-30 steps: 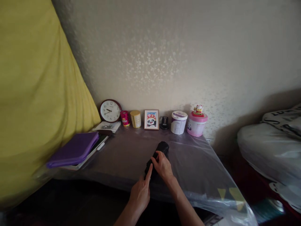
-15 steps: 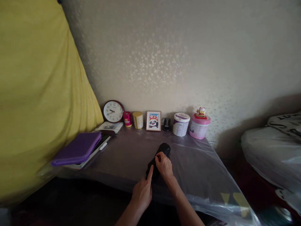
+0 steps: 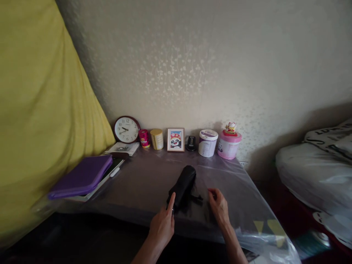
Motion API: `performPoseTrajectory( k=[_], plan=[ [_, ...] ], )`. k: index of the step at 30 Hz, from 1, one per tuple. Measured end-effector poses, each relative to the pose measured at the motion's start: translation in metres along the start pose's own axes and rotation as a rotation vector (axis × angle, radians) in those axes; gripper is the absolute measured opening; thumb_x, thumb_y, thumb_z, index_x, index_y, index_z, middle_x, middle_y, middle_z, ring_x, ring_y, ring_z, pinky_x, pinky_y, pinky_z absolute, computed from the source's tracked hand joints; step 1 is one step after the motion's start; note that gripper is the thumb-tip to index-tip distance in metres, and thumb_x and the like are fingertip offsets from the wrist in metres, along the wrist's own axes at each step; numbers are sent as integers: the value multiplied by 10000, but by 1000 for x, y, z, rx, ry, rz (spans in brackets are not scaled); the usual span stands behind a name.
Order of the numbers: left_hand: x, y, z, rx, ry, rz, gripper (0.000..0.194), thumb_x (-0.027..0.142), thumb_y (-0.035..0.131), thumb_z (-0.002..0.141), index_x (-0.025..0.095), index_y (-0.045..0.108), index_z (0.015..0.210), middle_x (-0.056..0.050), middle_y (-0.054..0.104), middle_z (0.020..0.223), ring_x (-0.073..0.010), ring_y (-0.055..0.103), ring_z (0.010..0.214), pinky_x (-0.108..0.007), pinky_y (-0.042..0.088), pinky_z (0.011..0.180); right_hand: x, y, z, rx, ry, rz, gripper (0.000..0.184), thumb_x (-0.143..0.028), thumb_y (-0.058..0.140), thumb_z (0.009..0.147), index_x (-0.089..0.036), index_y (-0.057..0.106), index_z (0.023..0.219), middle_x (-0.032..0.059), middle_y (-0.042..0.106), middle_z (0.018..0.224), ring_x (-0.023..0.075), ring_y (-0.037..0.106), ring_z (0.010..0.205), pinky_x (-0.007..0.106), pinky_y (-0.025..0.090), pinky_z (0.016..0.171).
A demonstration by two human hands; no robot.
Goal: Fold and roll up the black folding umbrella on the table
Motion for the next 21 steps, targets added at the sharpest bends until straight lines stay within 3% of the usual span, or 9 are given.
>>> performPoseTrajectory(
  k=[4, 6, 11, 13, 17, 19, 21],
  plan=[
    [-2, -4, 2, 14, -3, -95, 655, 192, 363, 815, 286, 55, 1385, -73, 552, 970, -153, 564, 747, -256, 385, 671, 5, 2, -6, -18, 7, -26, 304, -385, 385, 750, -189, 599, 843, 60, 660, 814, 192, 609, 746, 297, 439, 692],
    [-4, -8, 5, 8, 2, -246, 646, 217, 394, 803, 281, 115, 1382, -60, 572, 937, -156, 566, 772, -260, 393, 709, 5, 2, -8, -18, 15, -32, 307, -388, 382, 753, -193, 601, 844, 56, 662, 811, 193, 612, 749, 292, 439, 683],
    [-25, 8, 9, -250, -198, -878, 654, 392, 409, 797, 284, 109, 1367, 43, 524, 624, -100, 488, 435, -222, 396, 470, 6, 3, -8, -30, 12, -44, 307, -393, 374, 767, -193, 594, 845, 49, 658, 795, 184, 606, 731, 281, 437, 673],
    [-37, 11, 10, -282, -262, -992, 646, 469, 395, 794, 279, 137, 1355, 48, 515, 607, -106, 502, 446, -215, 392, 446, 5, 6, -9, -50, -7, -55, 298, -388, 369, 777, -197, 587, 846, 48, 655, 809, 182, 604, 739, 279, 433, 677],
    [-71, -1, 11, -161, -369, -822, 684, 501, 315, 827, 198, 44, 1377, -23, 585, 698, -153, 572, 556, -253, 417, 509, 3, 9, -10, -75, -27, -85, 267, -365, 369, 785, -209, 576, 847, 42, 649, 847, 181, 602, 770, 278, 427, 692],
    [-76, -23, 12, -6, -316, -536, 642, 433, 288, 853, 207, 8, 1385, -79, 593, 869, -174, 592, 663, -275, 420, 578, 1, 9, -10, -82, -33, -95, 259, -357, 367, 786, -213, 574, 849, 38, 646, 851, 179, 602, 776, 277, 426, 702],
    [-65, -44, 10, 127, -230, -158, 592, 348, 271, 868, 246, 11, 1389, -106, 545, 1020, -188, 589, 758, -280, 410, 624, 1, 10, -10, -89, -36, -107, 260, -357, 365, 788, -214, 573, 850, 34, 647, 843, 178, 604, 773, 277, 427, 700]
  ],
)
Point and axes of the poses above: each hand's wrist, its own z-axis towards the middle knuckle, its own y-axis out of the palm, x = y × z, the point moved 10 cm from there along z, towards the middle knuckle
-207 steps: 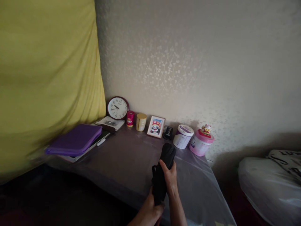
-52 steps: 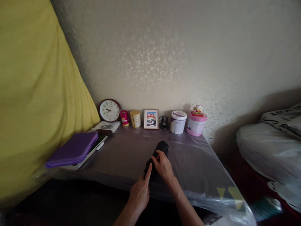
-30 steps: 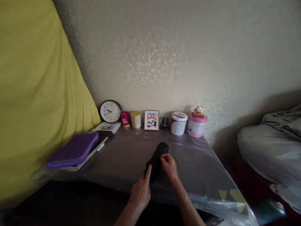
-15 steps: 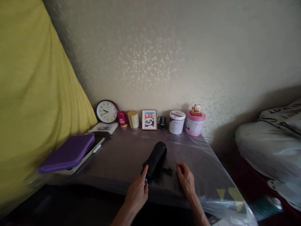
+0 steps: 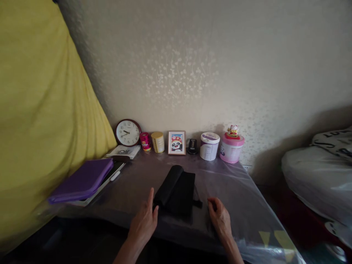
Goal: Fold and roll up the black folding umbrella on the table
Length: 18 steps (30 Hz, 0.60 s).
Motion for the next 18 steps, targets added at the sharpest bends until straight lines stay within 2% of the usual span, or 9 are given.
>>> performPoseTrajectory(
  k=[2, 5, 7, 9, 13, 15, 18],
  plan=[
    [14, 1, -4, 20, 67, 219, 600, 267, 281, 862, 288, -12, 1385, -102, 516, 1040, -185, 582, 780, -265, 401, 621, 0, 0, 1, -2, -6, -6, 264, -366, 365, 788, -217, 575, 848, 34, 650, 838, 179, 607, 773, 275, 430, 696],
    [21, 13, -4, -33, 73, 329, 751, 118, 382, 776, 323, -22, 1375, -99, 492, 1054, -176, 574, 795, -267, 390, 658, 1, 1, 1, -1, -16, -6, 265, -370, 370, 784, -221, 579, 849, 37, 655, 855, 181, 612, 775, 274, 438, 686],
    [16, 15, 3, -57, 35, 207, 788, 87, 409, 741, 315, 5, 1379, -103, 495, 1042, -170, 569, 769, -282, 380, 673, 2, 1, 2, 3, -17, -7, 268, -373, 372, 781, -220, 581, 850, 41, 657, 865, 186, 614, 777, 279, 442, 686],
    [8, 17, 11, -125, -9, -129, 781, 87, 432, 722, 299, 70, 1381, -71, 531, 933, -163, 557, 748, -286, 374, 677, 1, 0, 2, 11, -19, -4, 273, -379, 372, 778, -221, 583, 848, 44, 659, 872, 193, 615, 785, 285, 444, 694],
    [3, 9, 20, -264, -40, -381, 685, 195, 410, 743, 228, 115, 1360, 27, 517, 665, -95, 479, 477, -216, 366, 495, 0, -1, 2, 3, -6, 12, 266, -389, 375, 772, -233, 585, 819, 37, 662, 849, 193, 617, 767, 283, 446, 672],
    [9, 5, 17, -333, -33, -496, 552, 285, 388, 767, 208, 237, 1292, 55, 473, 622, -77, 426, 423, -196, 349, 434, 0, -1, 1, 0, -8, 24, 263, -392, 380, 767, -233, 585, 810, 36, 661, 833, 192, 616, 757, 281, 444, 667],
    [27, 7, 6, -432, 13, -628, 375, 445, 357, 785, 177, 459, 1026, 67, 424, 593, -53, 365, 407, -183, 348, 411, 0, -2, 0, 10, -22, 47, 260, -366, 377, 761, -228, 585, 833, 41, 659, 830, 192, 615, 760, 277, 441, 669]
  ],
)
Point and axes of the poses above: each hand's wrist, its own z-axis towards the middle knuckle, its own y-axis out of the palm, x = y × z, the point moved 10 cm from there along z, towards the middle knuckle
